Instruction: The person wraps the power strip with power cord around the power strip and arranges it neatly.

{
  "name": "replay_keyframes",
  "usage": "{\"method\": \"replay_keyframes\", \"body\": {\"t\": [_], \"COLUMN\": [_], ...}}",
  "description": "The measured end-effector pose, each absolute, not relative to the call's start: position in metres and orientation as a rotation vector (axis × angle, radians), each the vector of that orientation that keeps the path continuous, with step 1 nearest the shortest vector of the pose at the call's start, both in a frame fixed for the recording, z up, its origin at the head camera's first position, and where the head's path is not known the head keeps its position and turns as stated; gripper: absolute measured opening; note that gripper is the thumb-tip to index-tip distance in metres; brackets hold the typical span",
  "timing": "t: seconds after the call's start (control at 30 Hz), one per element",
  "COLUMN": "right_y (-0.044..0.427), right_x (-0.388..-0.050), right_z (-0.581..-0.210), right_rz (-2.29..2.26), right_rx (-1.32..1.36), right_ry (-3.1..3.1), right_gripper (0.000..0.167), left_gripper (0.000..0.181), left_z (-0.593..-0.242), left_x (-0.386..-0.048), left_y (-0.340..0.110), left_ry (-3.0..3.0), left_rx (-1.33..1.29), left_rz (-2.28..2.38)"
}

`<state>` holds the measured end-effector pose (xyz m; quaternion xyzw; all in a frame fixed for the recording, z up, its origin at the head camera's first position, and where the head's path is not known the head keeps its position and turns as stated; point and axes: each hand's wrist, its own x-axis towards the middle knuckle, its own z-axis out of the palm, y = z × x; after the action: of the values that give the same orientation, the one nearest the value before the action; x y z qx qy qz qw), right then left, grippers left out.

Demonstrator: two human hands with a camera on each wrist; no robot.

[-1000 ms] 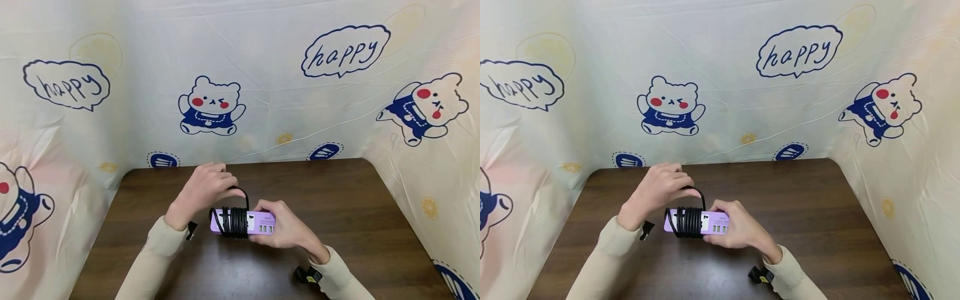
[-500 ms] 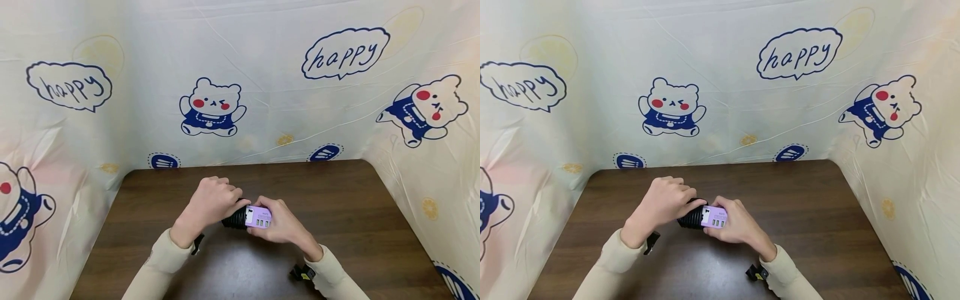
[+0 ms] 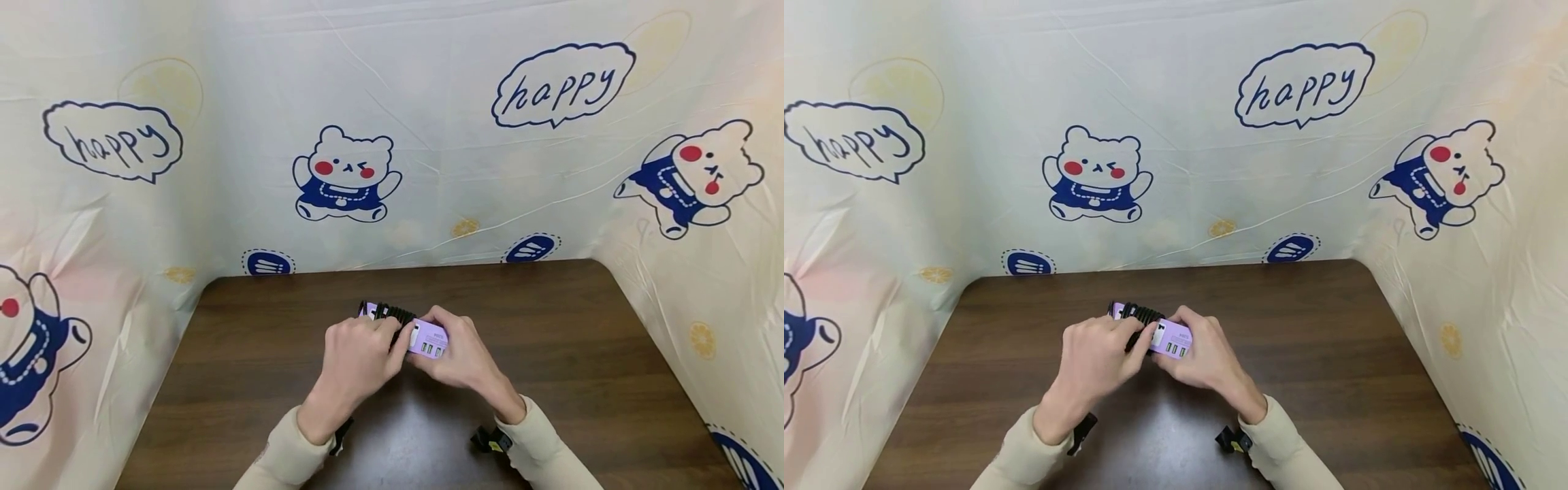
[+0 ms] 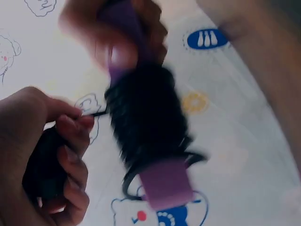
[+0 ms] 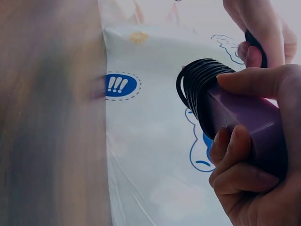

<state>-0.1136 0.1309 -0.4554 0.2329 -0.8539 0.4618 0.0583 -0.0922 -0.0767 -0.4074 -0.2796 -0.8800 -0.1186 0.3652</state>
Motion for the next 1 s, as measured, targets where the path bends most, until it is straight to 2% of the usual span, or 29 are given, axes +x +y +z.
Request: {"method": "replay_keyframes", "body": {"t": [0.27,0.4,0.67,1.0], "right_y": [0.131,0.131,0.136,0.144], "right_x": [-0.116,-0.117,-0.124,-0.145], "right_z": [-0.460,-0.465,-0.472,-0.510], "right_rz": [1.453,1.491,1.603,1.894], "right_rx": [0.665,0.646,0.647,0.764], "right_ry": [-2.577,-2.557,-2.573,-2.728], "right_gripper": [0.041,0.040,0.040,0.055], "left_gripper": [0.017,0.014,0.026,0.049], "left_z": [-0.437,-0.450,-0.473,-0.504], "left_x": [-0.068,-0.059,-0.053,-0.046], "left_y": [-0.062,-0.056,-0.054,-0.061], "left_ry": [-2.278,-2.309,-2.385,-2.741], "left_rx": [-0.509,-0.447,-0.529,-0.652], "left_rz": [-0.530,-0.624,-0.781,-0.978]}}
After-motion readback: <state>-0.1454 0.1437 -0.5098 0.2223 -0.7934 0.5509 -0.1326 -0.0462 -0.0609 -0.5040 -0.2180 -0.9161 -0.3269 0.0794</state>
